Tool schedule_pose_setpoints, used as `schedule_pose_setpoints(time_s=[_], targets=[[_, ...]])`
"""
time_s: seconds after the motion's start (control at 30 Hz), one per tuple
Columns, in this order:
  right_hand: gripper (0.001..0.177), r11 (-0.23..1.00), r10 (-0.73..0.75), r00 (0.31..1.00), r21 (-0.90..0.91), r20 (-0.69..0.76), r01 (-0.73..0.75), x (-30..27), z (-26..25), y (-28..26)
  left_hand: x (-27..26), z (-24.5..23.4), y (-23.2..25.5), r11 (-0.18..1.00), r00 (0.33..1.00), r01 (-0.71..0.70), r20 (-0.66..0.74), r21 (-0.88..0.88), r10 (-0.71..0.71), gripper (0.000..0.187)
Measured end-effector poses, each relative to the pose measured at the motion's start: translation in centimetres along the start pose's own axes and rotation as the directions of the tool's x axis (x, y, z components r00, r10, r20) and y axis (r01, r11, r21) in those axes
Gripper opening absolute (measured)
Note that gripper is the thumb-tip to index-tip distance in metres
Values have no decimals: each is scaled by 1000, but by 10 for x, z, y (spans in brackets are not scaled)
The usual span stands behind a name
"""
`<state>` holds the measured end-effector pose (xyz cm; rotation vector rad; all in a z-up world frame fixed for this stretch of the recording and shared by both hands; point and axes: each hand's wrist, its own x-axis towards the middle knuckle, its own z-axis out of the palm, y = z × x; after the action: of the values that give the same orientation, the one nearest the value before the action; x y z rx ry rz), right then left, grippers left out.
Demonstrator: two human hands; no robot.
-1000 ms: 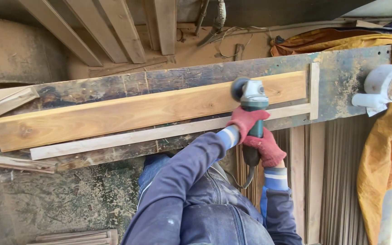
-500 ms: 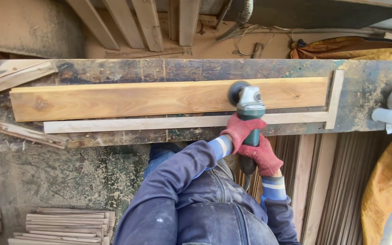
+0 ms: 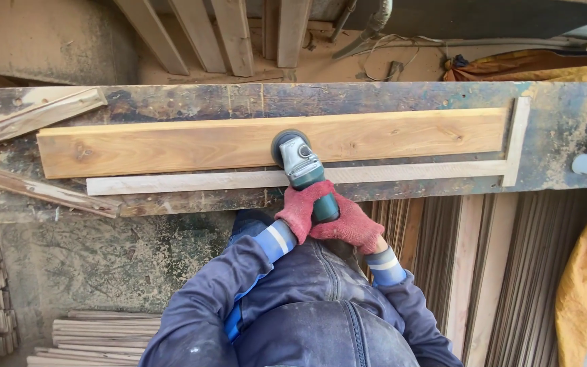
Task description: Sanding a long wood plank using a handheld angle grinder equipped with a sanding disc in a workshop environment.
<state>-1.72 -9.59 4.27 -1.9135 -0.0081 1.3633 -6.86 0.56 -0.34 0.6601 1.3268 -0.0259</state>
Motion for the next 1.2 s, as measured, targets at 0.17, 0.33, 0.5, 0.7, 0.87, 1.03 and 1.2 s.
schedule_pose_setpoints(time_s=[0.17,0.33,0.5,0.7,0.87,1.03,1.2], targets=[[71,980,58,985,196,-163,-25,-22,-33,11,-17,53,-2,998,989,8,144,67,-17,64],[64,960,67,949,281,-309,24,-23,-79,58,-5,117,-25,997,917,78,390,20,-80,42],[60,954,60,929,294,-366,54,-16,-103,85,-2,140,-37,996,933,66,351,60,-83,48],[73,980,-11,987,195,-158,42,-20,-76,30,-27,98,-15,995,990,-3,138,101,-11,61],[75,982,-27,998,186,-51,36,-5,-74,14,0,81,-20,998,999,-11,31,61,9,62],[74,984,3,995,176,-101,15,-5,-104,24,-9,119,-21,1000,996,-18,87,17,16,61],[64,958,74,956,288,-283,12,-16,-150,39,-8,195,-34,984,954,-5,294,179,-48,57]])
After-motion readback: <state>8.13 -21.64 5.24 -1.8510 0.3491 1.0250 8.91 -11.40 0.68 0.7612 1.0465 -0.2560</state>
